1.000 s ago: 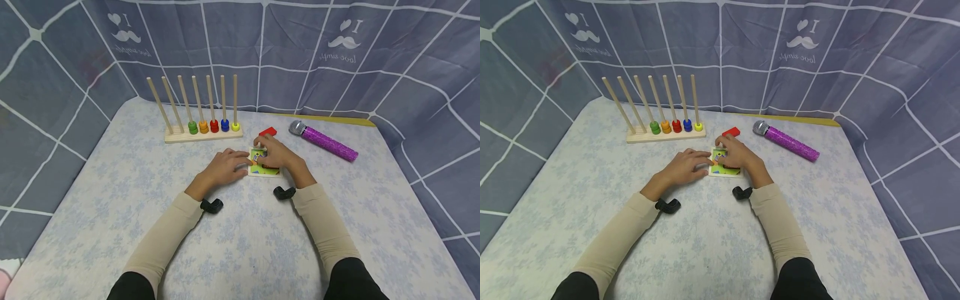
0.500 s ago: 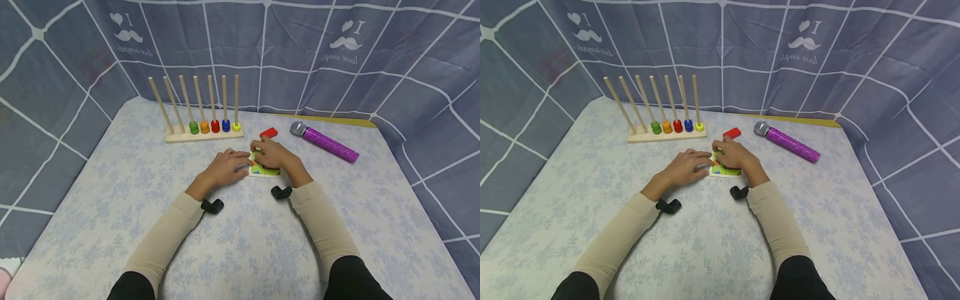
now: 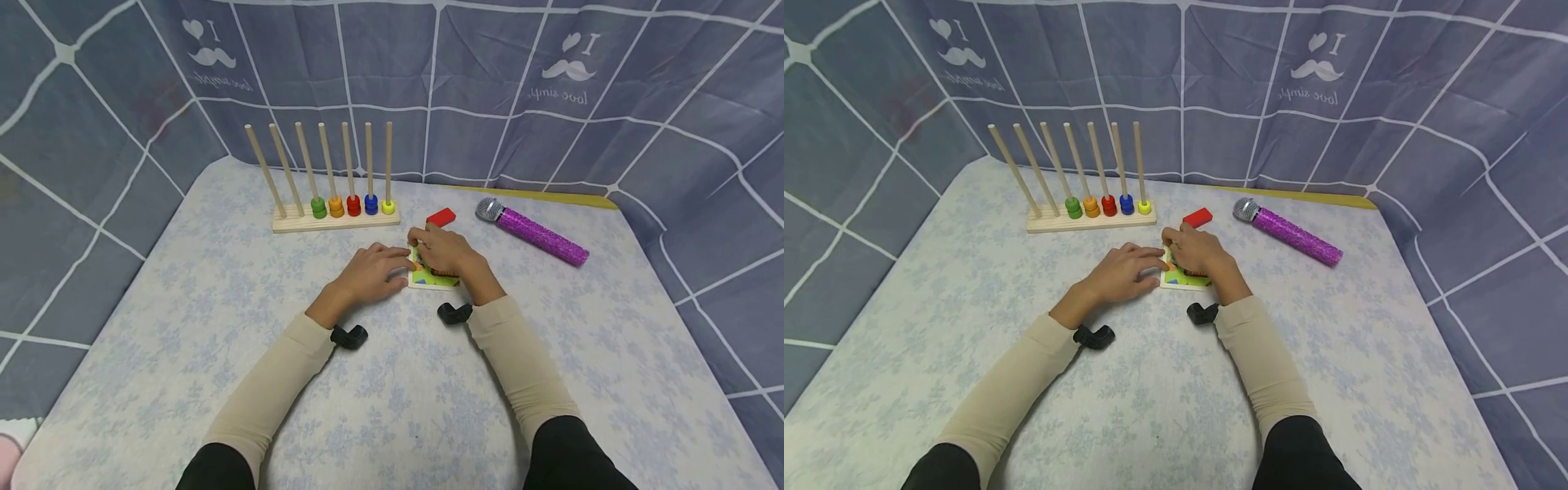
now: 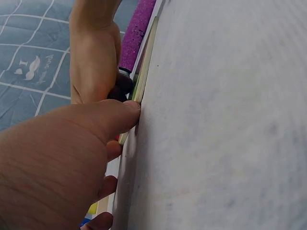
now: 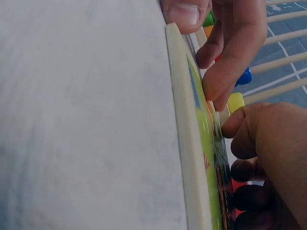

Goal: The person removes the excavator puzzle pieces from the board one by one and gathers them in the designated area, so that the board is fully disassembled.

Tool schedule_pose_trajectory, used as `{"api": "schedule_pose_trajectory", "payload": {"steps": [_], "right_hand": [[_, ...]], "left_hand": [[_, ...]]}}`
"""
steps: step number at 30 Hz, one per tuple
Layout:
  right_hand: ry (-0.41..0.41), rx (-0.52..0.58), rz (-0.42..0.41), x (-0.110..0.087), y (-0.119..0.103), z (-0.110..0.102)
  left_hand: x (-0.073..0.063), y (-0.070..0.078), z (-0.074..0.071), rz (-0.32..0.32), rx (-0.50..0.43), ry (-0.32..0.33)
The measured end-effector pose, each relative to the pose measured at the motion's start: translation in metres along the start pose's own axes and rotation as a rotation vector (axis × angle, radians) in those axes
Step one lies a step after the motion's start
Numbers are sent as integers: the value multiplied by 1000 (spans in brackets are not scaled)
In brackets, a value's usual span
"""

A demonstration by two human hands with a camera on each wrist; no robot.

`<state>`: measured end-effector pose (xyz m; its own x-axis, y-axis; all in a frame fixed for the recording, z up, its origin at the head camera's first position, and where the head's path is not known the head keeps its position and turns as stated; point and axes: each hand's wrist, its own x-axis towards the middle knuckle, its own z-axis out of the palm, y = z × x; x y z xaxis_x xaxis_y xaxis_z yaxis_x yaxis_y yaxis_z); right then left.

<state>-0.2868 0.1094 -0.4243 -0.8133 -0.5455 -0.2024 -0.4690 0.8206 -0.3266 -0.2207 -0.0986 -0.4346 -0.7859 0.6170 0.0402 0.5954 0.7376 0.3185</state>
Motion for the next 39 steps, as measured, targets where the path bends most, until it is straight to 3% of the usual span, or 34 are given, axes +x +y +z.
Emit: {"api": "schedule_pose_trajectory", "payload": {"steps": [7,21,28,39], "right_hand": [[8,-11,-29,1,1,-3],[96,200,-115,-11,18,-11],[78,215,-122,-13,18,-11],[154,316,-179,-14,23,-5]], "left_hand": [[1,0,0,-12,8,-9],[2,2,0,-15,14,-9],[1,0,1,-23,9,-10],[0,1,1,-21,6,5]]}}
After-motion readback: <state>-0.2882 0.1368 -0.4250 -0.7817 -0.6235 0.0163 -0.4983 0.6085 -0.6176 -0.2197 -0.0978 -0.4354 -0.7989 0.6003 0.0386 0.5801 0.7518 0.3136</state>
